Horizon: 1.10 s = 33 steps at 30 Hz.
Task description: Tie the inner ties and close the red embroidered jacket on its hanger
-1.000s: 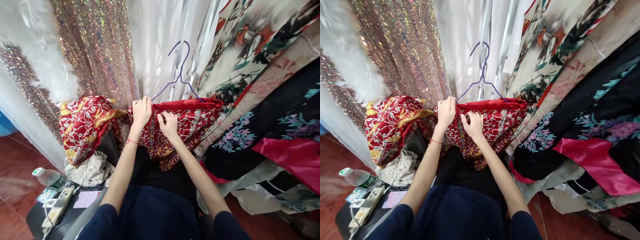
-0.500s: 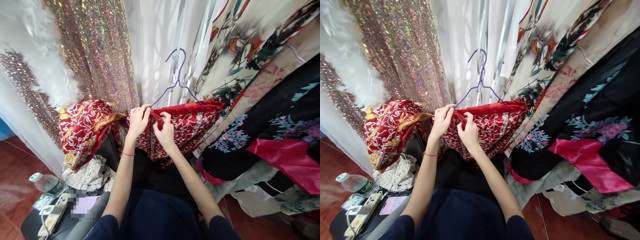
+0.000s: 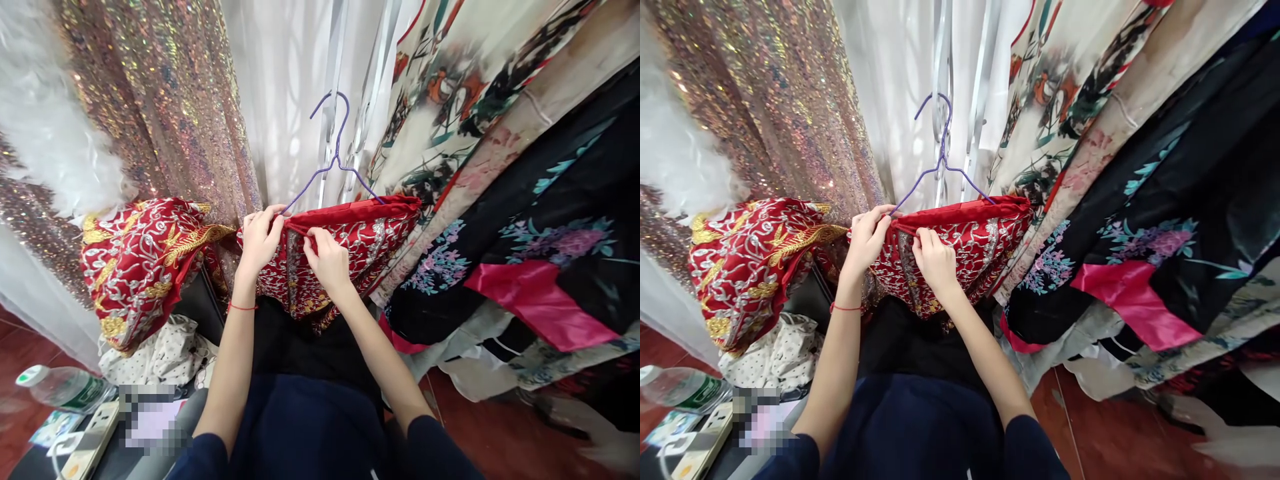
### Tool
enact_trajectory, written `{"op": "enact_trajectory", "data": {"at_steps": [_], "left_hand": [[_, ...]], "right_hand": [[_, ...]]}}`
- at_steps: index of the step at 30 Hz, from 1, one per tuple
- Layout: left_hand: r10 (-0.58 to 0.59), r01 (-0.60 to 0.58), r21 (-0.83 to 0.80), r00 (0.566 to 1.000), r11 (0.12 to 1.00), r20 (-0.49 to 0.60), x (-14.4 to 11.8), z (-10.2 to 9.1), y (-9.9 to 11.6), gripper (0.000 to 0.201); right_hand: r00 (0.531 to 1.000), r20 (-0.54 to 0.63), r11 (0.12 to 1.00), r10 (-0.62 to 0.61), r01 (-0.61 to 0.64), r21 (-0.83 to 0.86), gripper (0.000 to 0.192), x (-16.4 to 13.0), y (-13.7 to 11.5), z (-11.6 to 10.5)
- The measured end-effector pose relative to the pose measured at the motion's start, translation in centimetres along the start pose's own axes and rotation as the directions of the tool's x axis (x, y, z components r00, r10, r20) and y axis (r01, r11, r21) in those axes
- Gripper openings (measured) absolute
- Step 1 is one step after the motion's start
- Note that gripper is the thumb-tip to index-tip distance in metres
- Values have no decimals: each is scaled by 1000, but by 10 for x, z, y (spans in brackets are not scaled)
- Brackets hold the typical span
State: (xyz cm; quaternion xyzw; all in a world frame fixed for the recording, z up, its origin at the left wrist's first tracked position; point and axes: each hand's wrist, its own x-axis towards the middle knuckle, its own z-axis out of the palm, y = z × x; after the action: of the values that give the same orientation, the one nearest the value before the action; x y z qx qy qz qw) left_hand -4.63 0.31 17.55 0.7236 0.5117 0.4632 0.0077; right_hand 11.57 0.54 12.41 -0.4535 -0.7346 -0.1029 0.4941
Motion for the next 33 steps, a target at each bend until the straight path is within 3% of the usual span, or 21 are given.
{"op": "enact_trajectory", "data": {"at_steps": [2, 6, 10, 13, 15, 17, 19, 21, 23, 26, 28, 29, 31, 33], "left_hand": [[-3, 3, 9, 1000, 1000, 2, -1, -1, 1, 28], [-4, 4, 22, 1000, 1000, -4, -3, -1, 4, 27], [-7, 7, 39, 1000, 999, 0, -3, -2, 4, 28], [-5, 5, 52, 1000, 999, 7, -3, -3, 3, 28], [-4, 3, 64, 1000, 998, 14, -3, -4, 2, 29], [0, -2, 72, 1000, 997, 26, -4, -4, 1, 30], [12, -14, 73, 999, 997, 34, -5, -4, 1, 31], [20, -23, 71, 999, 997, 40, -6, -5, 2, 33], [16, -19, 77, 999, 997, 46, -7, -5, 3, 32], [8, -14, 98, 998, 995, 63, -8, -5, 4, 32], [19, -27, 106, 997, 994, 71, -8, -5, 3, 34], [30, -38, 108, 997, 993, 74, -9, -5, 3, 35], [49, -58, 116, 995, 992, 82, -10, -5, 3, 37], [51, -63, 129, 994, 990, 94, -12, -6, 4, 38]], "right_hand": [[1000, 5, 1000, 18, -18, 16, 19, -1, 0, -2], [999, -30, 963, 26, -17, 270, 20, -4, 2, -19], [955, -230, 898, 187, -70, 435, 23, -6, 13, -36], [823, -379, 787, 424, -127, 604, 23, -4, 27, -45], [678, -493, 735, 546, -105, 670, 25, -1, 36, -52], [536, -604, 741, 590, -63, 668, 28, 1, 44, -59], [476, -649, 751, 594, -39, 659, 30, 3, 49, -65], [503, -628, 743, 594, -45, 668, 30, 3, 52, -67], [569, -572, 730, 590, -73, 680, 29, 2, 51, -66], [743, -404, 719, 533, -147, 679, 31, -1, 42, -60], [874, -172, 702, 454, -232, 673, 33, -3, 31, -53], [916, -28, 696, 401, -284, 659, 36, -3, 25, -48], [928, 221, 693, 299, -371, 618, 40, -4, 13, -36], [901, 345, 656, 262, -429, 621, 40, -1, 2, -22]]}}
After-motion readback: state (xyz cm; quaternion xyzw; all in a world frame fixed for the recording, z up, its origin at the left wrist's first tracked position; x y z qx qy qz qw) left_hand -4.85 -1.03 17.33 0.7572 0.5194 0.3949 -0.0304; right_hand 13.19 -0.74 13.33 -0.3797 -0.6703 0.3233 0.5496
